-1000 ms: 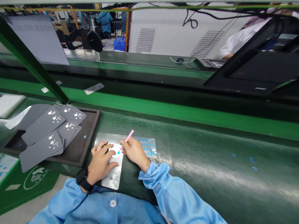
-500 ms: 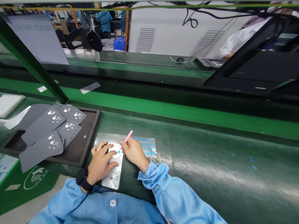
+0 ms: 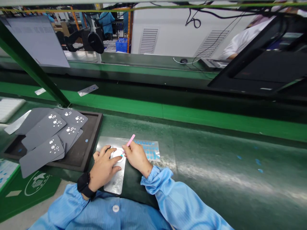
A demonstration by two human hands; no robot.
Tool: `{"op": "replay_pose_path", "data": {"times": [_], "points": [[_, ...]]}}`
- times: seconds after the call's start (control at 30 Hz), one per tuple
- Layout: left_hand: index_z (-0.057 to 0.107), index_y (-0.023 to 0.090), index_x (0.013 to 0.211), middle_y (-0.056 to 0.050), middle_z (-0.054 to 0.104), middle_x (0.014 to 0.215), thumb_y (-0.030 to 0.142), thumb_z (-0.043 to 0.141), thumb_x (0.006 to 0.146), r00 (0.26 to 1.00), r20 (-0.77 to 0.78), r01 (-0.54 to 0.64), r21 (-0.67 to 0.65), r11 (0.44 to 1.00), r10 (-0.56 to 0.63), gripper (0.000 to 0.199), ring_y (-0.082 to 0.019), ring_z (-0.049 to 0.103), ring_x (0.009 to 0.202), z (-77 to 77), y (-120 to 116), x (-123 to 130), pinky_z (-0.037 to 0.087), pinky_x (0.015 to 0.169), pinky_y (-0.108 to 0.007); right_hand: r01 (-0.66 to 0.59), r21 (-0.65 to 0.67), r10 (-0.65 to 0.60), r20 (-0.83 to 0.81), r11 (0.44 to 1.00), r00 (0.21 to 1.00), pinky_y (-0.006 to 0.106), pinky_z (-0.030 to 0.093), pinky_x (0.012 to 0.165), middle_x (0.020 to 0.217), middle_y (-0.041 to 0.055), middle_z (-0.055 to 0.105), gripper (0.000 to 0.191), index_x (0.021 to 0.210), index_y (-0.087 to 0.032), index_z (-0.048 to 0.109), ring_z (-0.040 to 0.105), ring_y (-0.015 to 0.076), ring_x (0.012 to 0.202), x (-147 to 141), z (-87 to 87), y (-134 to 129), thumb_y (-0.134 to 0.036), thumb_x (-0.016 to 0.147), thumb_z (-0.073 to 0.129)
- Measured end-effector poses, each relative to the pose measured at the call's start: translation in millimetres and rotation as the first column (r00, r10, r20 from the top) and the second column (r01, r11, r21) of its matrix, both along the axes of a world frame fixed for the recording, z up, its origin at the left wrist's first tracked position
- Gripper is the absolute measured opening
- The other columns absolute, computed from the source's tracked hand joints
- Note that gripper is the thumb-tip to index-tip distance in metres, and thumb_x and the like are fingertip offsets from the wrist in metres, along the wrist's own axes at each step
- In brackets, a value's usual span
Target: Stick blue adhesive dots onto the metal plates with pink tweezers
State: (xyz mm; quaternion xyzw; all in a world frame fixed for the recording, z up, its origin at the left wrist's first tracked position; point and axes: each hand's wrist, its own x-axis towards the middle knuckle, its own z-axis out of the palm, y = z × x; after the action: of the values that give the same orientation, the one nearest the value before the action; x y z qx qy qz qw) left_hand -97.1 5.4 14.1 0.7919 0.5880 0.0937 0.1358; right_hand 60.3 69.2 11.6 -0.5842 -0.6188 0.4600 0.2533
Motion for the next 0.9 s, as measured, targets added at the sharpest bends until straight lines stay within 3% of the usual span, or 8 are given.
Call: {"op": "replay_pose_path", "data": {"times": [0.23, 0.3, 0.43, 0.53, 0.77, 0.9], "points": [[0.065, 0.032, 0.107, -0.007, 0.054, 0.13, 0.029, 0.075, 0.075, 0.999, -0.033, -0.008, -0.019, 1.0, 0.007, 0.034, -0.035, 0.039, 0.121, 4.2, -1, 5, 0.037, 0.084, -0.051, 0.11, -0.033, -0.114, -0.162, 0.993, 0.98, 0.027, 0.053, 0.051, 0.062, 0.0028, 0.068, 0.016, 0.076, -0.02, 0.056, 0.066, 0.0177, 0.053, 7, -8.5, -7, -0.035, 0.081, 0.053], [0.065, 0.032, 0.108, -0.007, 0.053, 0.131, 0.029, 0.075, 0.075, 0.999, -0.035, -0.011, -0.03, 0.999, 0.01, 0.034, -0.035, 0.04, 0.121, 3.9, -2, 5, 0.037, 0.084, -0.051, 0.079, 0.019, -0.074, -0.183, 0.997, 0.98, 0.028, 0.053, 0.052, 0.063, 0.0034, 0.069, 0.018, 0.076, -0.02, 0.057, 0.065, 0.0179, 0.054, 10, -11.3, -10, -0.037, 0.082, 0.053], [0.065, 0.031, 0.108, -0.008, 0.053, 0.131, 0.029, 0.072, 0.078, 0.999, -0.035, -0.004, -0.034, 0.999, 0.003, 0.031, -0.034, 0.04, 0.121, 2.2, -2, 5, 0.038, 0.085, -0.051, -0.045, 0.215, 0.066, -0.093, 0.976, 0.993, 0.029, 0.052, 0.058, 0.065, 0.0038, 0.068, 0.02, 0.074, -0.02, 0.06, 0.066, 0.0187, 0.06, 13, -13.4, -16, -0.034, 0.085, 0.05], [0.065, 0.03, 0.109, -0.009, 0.052, 0.132, 0.029, 0.07, 0.079, 0.999, -0.04, 0.002, -0.029, 1.0, -0.003, 0.03, -0.034, 0.04, 0.122, 1.0, -2, 6, 0.038, 0.085, -0.051, -0.087, 0.332, 0.096, -0.01, 0.939, 0.995, 0.029, 0.052, 0.062, 0.068, 0.0036, 0.069, 0.02, 0.073, -0.021, 0.06, 0.067, 0.0186, 0.064, 12, -14.2, -17, -0.031, 0.087, 0.049], [0.064, 0.029, 0.11, -0.009, 0.051, 0.132, 0.029, 0.068, 0.081, 0.999, -0.052, 0.004, -0.03, 1.0, -0.006, 0.029, -0.034, 0.039, 0.122, -0.9, -3, 7, 0.038, 0.087, -0.052, -0.166, 0.528, 0.14, 0.089, 0.833, 0.986, 0.027, 0.053, 0.066, 0.076, 0.004, 0.072, 0.023, 0.077, -0.021, 0.062, 0.068, 0.0174, 0.069, 11, -19.9, -21, -0.027, 0.092, 0.046], [0.065, 0.029, 0.11, -0.01, 0.051, 0.132, 0.028, 0.067, 0.082, 0.999, -0.045, -0.005, -0.028, 1.0, 0.004, 0.028, -0.034, 0.039, 0.123, -0.5, -4, 8, 0.038, 0.088, -0.052, -0.216, 0.569, 0.166, 0.139, 0.793, 0.976, 0.028, 0.053, 0.068, 0.076, 0.0055, 0.072, 0.026, 0.078, -0.02, 0.064, 0.068, 0.0182, 0.071, 10, -21.1, -25, -0.025, 0.093, 0.044]]}}
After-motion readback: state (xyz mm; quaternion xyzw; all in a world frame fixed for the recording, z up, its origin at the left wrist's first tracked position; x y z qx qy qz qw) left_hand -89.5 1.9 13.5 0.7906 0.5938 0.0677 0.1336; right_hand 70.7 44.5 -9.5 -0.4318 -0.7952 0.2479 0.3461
